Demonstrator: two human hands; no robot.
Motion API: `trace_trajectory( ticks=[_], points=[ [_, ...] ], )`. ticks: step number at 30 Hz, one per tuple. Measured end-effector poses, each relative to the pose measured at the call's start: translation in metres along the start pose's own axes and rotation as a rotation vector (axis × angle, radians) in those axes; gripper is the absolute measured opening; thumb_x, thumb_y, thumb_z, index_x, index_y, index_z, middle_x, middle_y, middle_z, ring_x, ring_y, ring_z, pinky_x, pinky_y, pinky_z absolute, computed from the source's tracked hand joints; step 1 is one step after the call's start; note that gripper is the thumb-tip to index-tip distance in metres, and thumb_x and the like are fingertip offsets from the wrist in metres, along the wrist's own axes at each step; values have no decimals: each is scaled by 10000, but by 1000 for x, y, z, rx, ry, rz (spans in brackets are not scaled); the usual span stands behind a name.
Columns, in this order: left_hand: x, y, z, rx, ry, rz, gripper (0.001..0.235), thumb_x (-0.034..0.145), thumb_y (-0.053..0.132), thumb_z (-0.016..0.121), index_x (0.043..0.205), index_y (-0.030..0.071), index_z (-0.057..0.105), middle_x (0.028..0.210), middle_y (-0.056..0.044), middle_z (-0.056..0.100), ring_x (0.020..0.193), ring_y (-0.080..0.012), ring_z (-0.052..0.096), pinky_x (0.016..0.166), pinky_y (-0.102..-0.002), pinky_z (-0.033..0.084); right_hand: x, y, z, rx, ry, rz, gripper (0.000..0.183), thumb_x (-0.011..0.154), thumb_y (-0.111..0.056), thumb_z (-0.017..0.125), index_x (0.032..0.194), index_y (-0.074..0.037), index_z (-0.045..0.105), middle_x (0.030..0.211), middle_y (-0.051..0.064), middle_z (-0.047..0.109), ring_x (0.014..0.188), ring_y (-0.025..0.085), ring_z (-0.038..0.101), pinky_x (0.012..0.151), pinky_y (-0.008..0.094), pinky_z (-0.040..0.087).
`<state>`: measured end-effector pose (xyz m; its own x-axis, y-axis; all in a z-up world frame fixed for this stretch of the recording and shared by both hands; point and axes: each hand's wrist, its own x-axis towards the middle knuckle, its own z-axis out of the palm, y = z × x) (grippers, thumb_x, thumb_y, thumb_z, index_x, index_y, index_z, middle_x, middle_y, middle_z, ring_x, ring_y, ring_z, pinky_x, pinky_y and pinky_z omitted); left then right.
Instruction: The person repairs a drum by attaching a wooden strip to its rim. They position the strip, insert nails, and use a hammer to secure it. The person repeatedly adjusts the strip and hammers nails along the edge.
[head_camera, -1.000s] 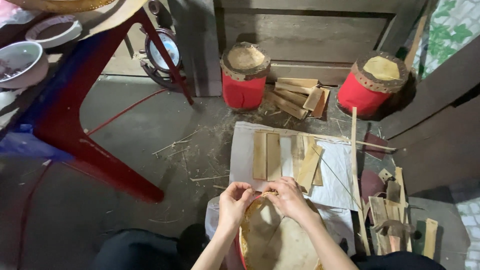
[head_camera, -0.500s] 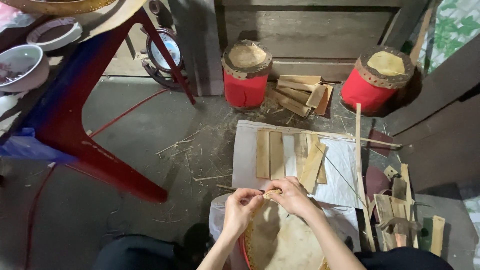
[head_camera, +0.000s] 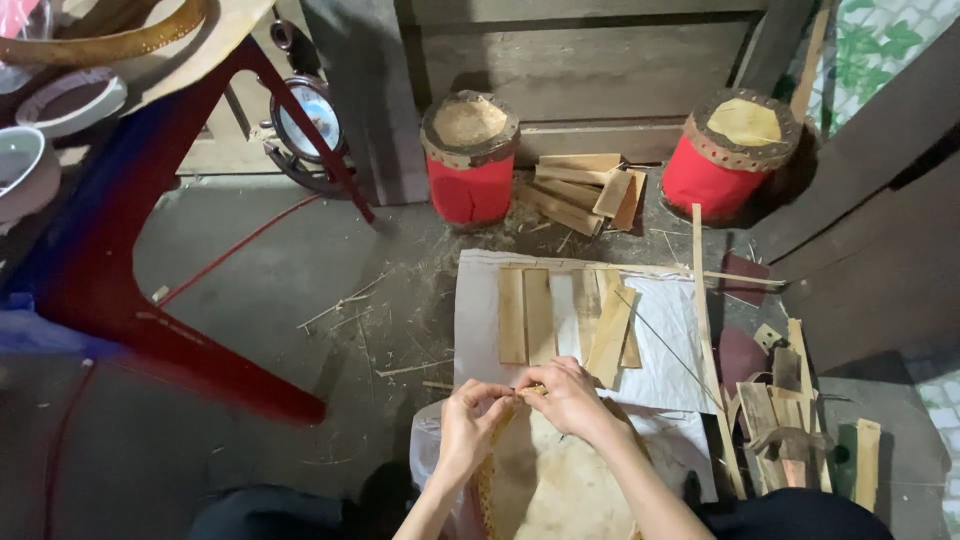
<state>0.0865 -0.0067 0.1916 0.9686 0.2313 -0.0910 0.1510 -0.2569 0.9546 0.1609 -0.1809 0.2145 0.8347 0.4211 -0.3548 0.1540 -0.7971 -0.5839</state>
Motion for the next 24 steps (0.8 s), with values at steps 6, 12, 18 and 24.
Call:
trace_trajectory(
  ticks=[6,12,18,24],
  points=[
    [5,-6,1,78,-14,121,88,851,257,805,891,208,865,784,39,726,792,-136,579,750,-298,452,0,2,0,-27,-27,35,135,960,-337,611,1052,-353,709,1110,-43,719,1362,176,414,994,439,405],
    [13,-20,4,170,-34,226,119,822,172,831,936,200,854,807,11,768,773,-151,608,682,-301,482,5,5,3,-3,-40,30,169,979,-317,603,1111,-341,707,1190,-3,697,1367,197,397,1069,413,376],
    [8,-18,9,517,-40,426,101,879,177,715,927,226,788,734,64,642,768,-172,542,674,-327,408,19,31,26,-40,44,-48,169,951,-291,578,1043,-359,702,1115,-42,726,1297,206,432,1028,382,385],
    [5,-15,11,627,-132,453,154,959,232,635,1064,190,740,929,21,660,904,-209,579,688,-362,433,15,24,23,-45,34,-26,161,976,-290,576,1053,-331,710,1192,-46,716,1323,208,416,1047,395,379]
  ],
)
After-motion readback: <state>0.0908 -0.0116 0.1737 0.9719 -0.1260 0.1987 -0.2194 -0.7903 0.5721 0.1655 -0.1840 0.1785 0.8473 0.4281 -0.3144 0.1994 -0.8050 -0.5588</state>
